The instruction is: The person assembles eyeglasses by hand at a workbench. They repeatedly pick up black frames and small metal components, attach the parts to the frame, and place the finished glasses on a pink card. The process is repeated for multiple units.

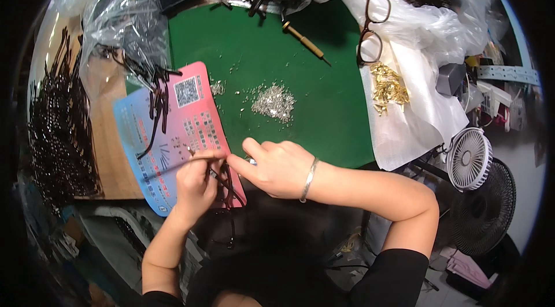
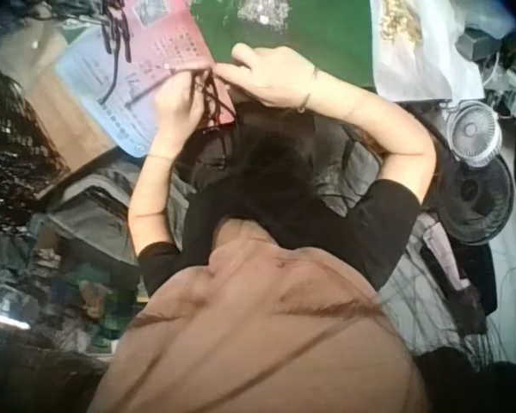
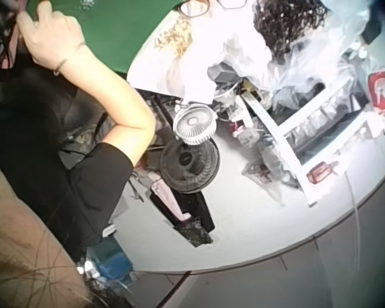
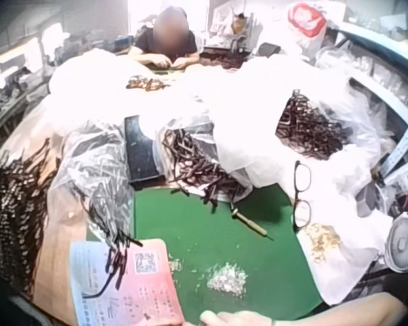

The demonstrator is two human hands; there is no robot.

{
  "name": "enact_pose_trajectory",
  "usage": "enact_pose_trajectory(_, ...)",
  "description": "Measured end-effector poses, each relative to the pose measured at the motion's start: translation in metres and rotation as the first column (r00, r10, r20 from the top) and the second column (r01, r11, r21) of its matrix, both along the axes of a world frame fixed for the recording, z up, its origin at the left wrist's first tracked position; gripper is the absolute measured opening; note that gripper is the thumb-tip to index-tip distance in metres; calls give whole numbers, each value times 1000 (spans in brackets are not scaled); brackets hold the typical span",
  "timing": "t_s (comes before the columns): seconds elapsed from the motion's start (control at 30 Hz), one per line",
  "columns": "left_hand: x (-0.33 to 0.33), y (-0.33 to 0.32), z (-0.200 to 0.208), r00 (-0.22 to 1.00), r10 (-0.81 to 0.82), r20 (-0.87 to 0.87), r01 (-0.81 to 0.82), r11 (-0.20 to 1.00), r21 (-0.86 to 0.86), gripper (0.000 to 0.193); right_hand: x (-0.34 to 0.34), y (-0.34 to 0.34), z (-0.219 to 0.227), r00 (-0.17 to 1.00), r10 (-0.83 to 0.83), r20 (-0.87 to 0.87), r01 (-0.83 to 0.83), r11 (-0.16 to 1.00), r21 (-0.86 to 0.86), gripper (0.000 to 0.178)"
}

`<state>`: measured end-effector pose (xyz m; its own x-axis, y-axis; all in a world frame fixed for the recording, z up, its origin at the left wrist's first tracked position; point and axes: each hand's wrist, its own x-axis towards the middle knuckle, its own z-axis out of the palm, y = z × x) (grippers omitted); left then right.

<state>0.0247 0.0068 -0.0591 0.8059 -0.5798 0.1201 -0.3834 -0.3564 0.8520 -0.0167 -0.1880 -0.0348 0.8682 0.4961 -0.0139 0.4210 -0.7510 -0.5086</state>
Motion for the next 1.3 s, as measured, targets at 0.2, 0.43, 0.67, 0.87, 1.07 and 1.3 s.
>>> enact_pose_trajectory(0.2,38,-10,17,974,224,29,-226,973,45,34,-17,-11,14,997,-72,-39,72,997,-8,37)
enact_pose_trajectory(0.43,20,14,25,943,259,-207,-278,958,-68,36,-27,-19,25,971,-170,-170,167,985,-37,43)
enact_pose_trajectory(0.67,-2,38,5,956,270,-114,-262,962,78,19,-32,-14,19,952,-303,-35,298,949,-105,35)
enact_pose_trajectory(0.87,-1,32,7,966,236,109,-241,970,32,20,-34,-13,12,968,-237,84,247,957,-149,44)
enact_pose_trajectory(1.07,-31,32,29,997,-25,76,28,999,-33,25,-30,-9,12,958,-270,93,281,949,-145,45)
enact_pose_trajectory(1.3,-36,29,16,898,-211,386,172,976,133,18,-28,-6,13,967,-239,91,253,947,-197,53)
